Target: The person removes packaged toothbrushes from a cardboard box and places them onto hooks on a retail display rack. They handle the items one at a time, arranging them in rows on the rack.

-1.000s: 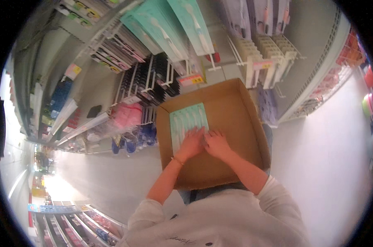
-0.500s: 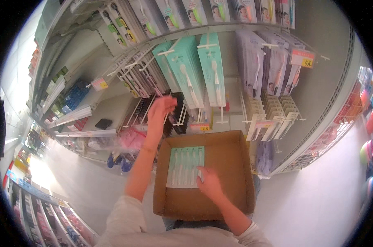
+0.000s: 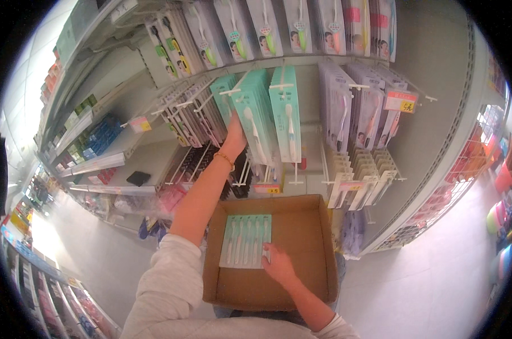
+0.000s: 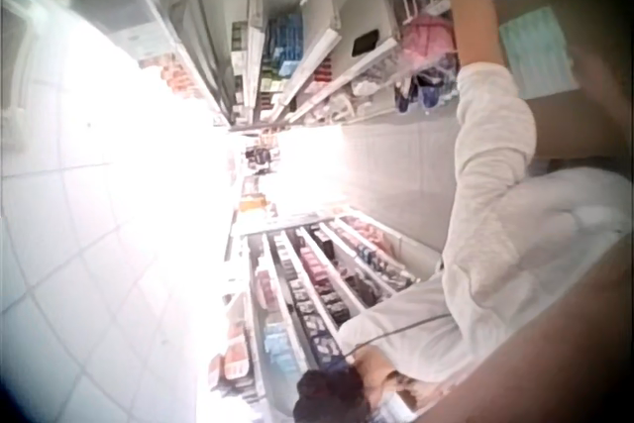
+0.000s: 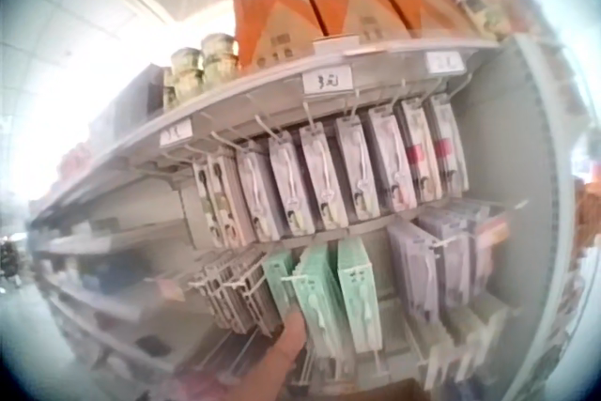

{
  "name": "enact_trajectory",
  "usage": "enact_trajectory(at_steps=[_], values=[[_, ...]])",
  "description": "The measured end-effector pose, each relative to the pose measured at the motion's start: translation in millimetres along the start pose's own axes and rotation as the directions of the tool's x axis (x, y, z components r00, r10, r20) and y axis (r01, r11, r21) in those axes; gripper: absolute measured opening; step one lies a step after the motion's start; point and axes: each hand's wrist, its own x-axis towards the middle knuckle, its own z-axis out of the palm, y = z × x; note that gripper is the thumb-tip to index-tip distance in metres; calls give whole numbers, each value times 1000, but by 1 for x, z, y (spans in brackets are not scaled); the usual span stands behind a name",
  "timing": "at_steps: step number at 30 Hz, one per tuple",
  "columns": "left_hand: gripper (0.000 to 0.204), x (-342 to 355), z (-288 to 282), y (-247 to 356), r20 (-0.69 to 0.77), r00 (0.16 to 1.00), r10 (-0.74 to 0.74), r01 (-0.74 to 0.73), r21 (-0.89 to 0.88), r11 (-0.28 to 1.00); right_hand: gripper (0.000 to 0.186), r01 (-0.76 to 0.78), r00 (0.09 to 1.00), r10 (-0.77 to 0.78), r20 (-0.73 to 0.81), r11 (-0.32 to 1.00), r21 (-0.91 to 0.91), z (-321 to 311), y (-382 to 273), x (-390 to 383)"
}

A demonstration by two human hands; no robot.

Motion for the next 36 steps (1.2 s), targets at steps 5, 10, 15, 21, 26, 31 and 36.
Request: enact_trajectory(at_steps=[5, 10, 15, 21, 26, 31, 36], values=[[50, 21, -11, -8, -24, 999, 28, -30, -70, 997, 36, -25, 1000, 25, -3, 999, 34, -1, -2, -1], [56, 22, -23, -12, 11, 999, 33, -32, -54, 998, 37, 1, 1000, -1, -12, 1000, 29, 0, 2, -1], [70, -1, -22, -5, 150, 988, -16, 20, -26, 999, 38, -24, 1000, 25, -13, 999, 44, 0, 9, 1], [81, -27, -32, 5, 361, 932, -36, 59, -55, 997, 38, -60, 998, 61, -3, 995, 83, 1, 6, 0], [80, -39, -60, -13, 394, 919, 25, -44, 39, 998, 38, -152, 988, 146, 51, 974, 166, 0, -7, -2], [76, -60, -31, -9, 316, 947, 50, -111, 181, 977, 36, -97, 995, 96, 11, 984, 150, 4, 13, 0], [74, -82, -19, -7, 191, 981, -36, 36, 1, 999, 33, -122, 992, 122, 12, 978, 169, 3, 7, -1]])
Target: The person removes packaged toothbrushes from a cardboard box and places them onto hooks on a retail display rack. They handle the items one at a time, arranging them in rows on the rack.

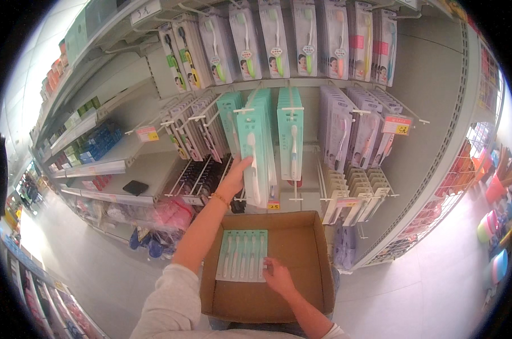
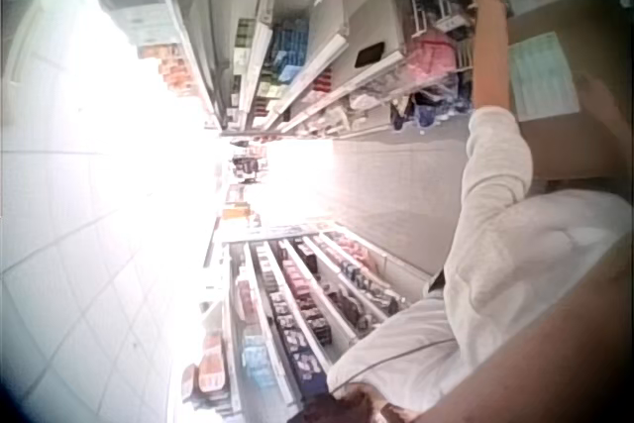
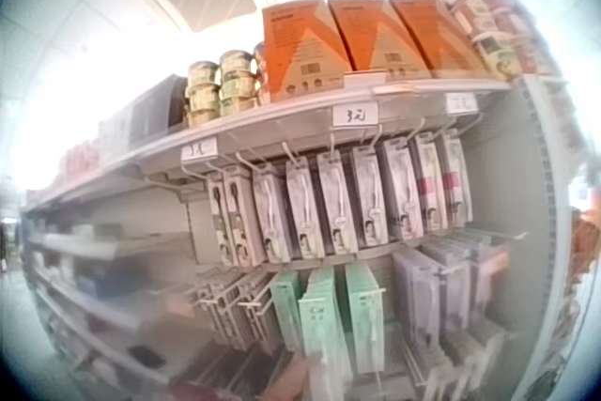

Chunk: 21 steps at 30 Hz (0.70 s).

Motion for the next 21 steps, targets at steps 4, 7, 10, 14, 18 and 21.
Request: enact_trajectory(at_steps=[4, 7, 10, 14, 18, 21], values=[[73, -10, 4, -2, -25, 1000, -15, 14, -49, 999, 32, 9, 999, -9, -37, 1000, -10, -4, -9, 3], [72, -16, 4, -6, 2, 1000, 6, -6, -67, 998, 33, 18, 997, -18, -74, 1000, 0, -2, -7, 3], [71, -31, 14, -2, -10, 999, 47, -48, -50, 998, 35, 3, 995, 4, -96, 997, 72, -1, -7, 4], [71, -40, 24, 6, -53, 996, 72, -75, -47, 996, 36, 36, 992, -18, -126, 990, 136, 2, -3, 5], [73, -46, 44, 19, -128, 988, 83, -82, 13, 997, 38, 59, 989, -44, -138, 992, 108, 0, 0, 7], [75, -44, 36, 14, -152, 954, 257, -203, 300, 932, 41, 26, 994, -6, -105, 980, 196, 0, -7, 4]])
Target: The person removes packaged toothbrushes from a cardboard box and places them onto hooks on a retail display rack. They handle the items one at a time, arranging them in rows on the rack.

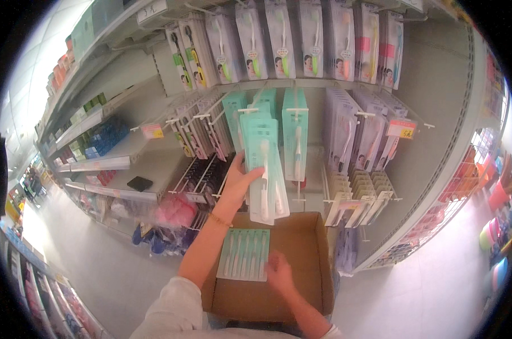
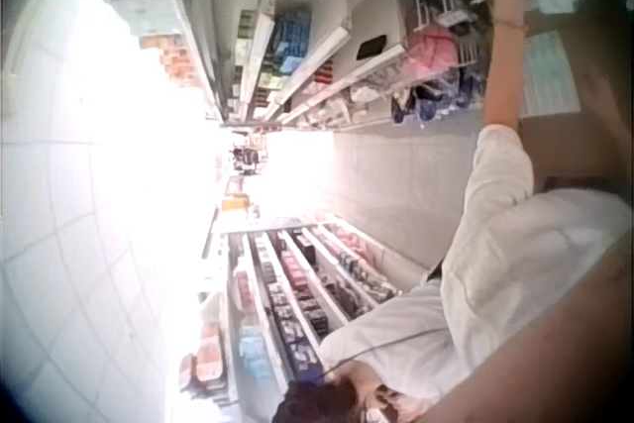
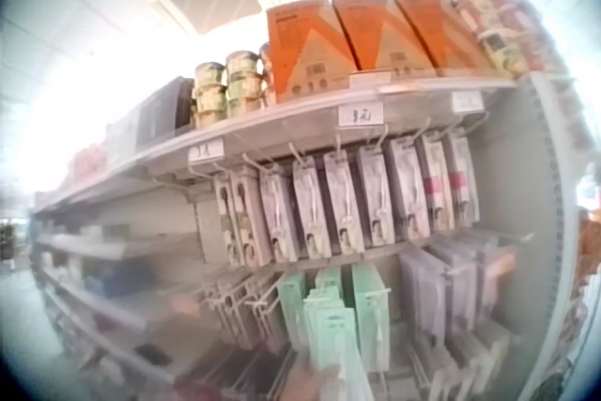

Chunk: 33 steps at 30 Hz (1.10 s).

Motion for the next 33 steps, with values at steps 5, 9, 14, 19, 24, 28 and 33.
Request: enact_trajectory(at_steps=[5, 9, 14, 19, 24, 28, 33], values=[[73, 0, 0, 5, 52, 988, -142, 146, -94, 985, 49, 61, 994, -32, -103, 956, 289, -14, -44, 26], [66, 7, 2, -12, 83, 993, -87, 100, -171, 980, 47, 21, 950, 120, -290, 898, 439, -29, -64, 65], [48, 1, -6, -9, 66, 992, -107, 117, -168, 979, 24, -63, 990, 91, -106, 967, 245, -48, -47, 64], [51, 12, -9, -16, 133, 980, -151, 177, -207, 962, 19, -10, 980, 32, -197, 994, 109, -62, -27, 63], [52, 9, -12, -11, 155, 973, -172, 204, -218, 954, 31, 269, 905, -242, -350, 963, 28, -68, -86, 98], [51, 5, -11, -3, 152, 972, -179, 209, -208, 956, 37, 381, 873, -375, -312, 924, -43, -68, -120, 143], [57, 5, -10, -15, 198, 976, -93, 126, -158, 979, 37, 248, 963, -246, -111, 969, 0, -58, -132, 167]])
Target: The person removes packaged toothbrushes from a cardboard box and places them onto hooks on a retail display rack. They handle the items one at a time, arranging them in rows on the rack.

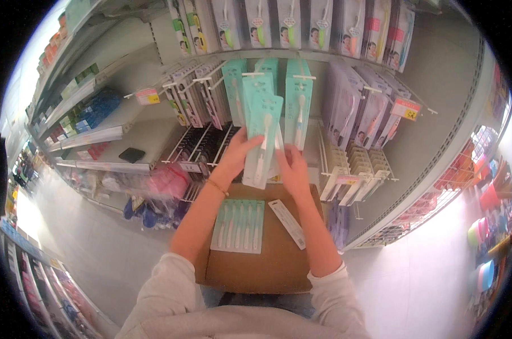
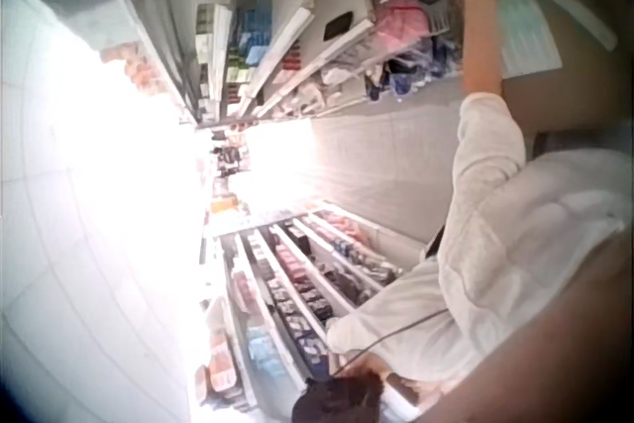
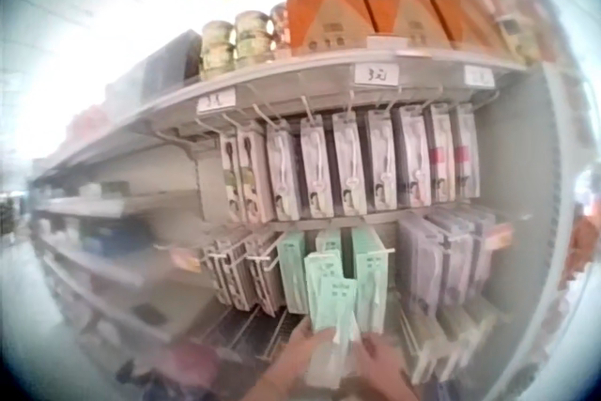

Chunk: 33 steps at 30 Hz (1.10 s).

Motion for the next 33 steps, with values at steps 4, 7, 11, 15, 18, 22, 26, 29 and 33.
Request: enact_trajectory(at_steps=[4, 7, 11, 15, 18, 22, 26, 29, 33], values=[[60, -7, 14, 2, -6, 998, 70, -70, 82, 994, 35, 54, 990, -56, -126, 998, -18, 11, -7, -10], [59, -14, 19, 1, -41, 997, 61, -58, 69, 996, 35, -10, 985, -8, -170, 995, -104, 16, -38, -27], [53, -21, 27, 2, -52, 998, 37, -40, -42, 998, 36, 81, 969, -90, -230, 995, -49, 20, -36, -34], [46, -18, 20, -6, 13, 1000, -17, 20, -215, 976, 38, 87, 975, -62, -214, 990, 110, 22, -40, -37], [46, -18, 23, -4, -27, 998, -53, 41, -329, 943, 39, 101, 981, -97, -166, 995, 15, 17, -36, -36], [50, -19, 28, -2, -105, 994, -32, 12, -194, 981, 49, 152, 984, -152, -97, 988, -12, 23, -40, -38], [47, -26, 40, 1, -186, 983, -2, -16, -99, 995, 63, 251, 959, -276, -68, 933, -260, 33, -50, -50], [43, -37, 48, 12, -199, 980, 16, -34, -83, 996, 67, 225, 966, -255, -52, 919, -324, 33, -65, -59], [43, -47, 57, 36, -187, 982, -25, 16, -49, 999, 68, 233, 959, -277, -62, 894, -383, 31, -85, -70]])
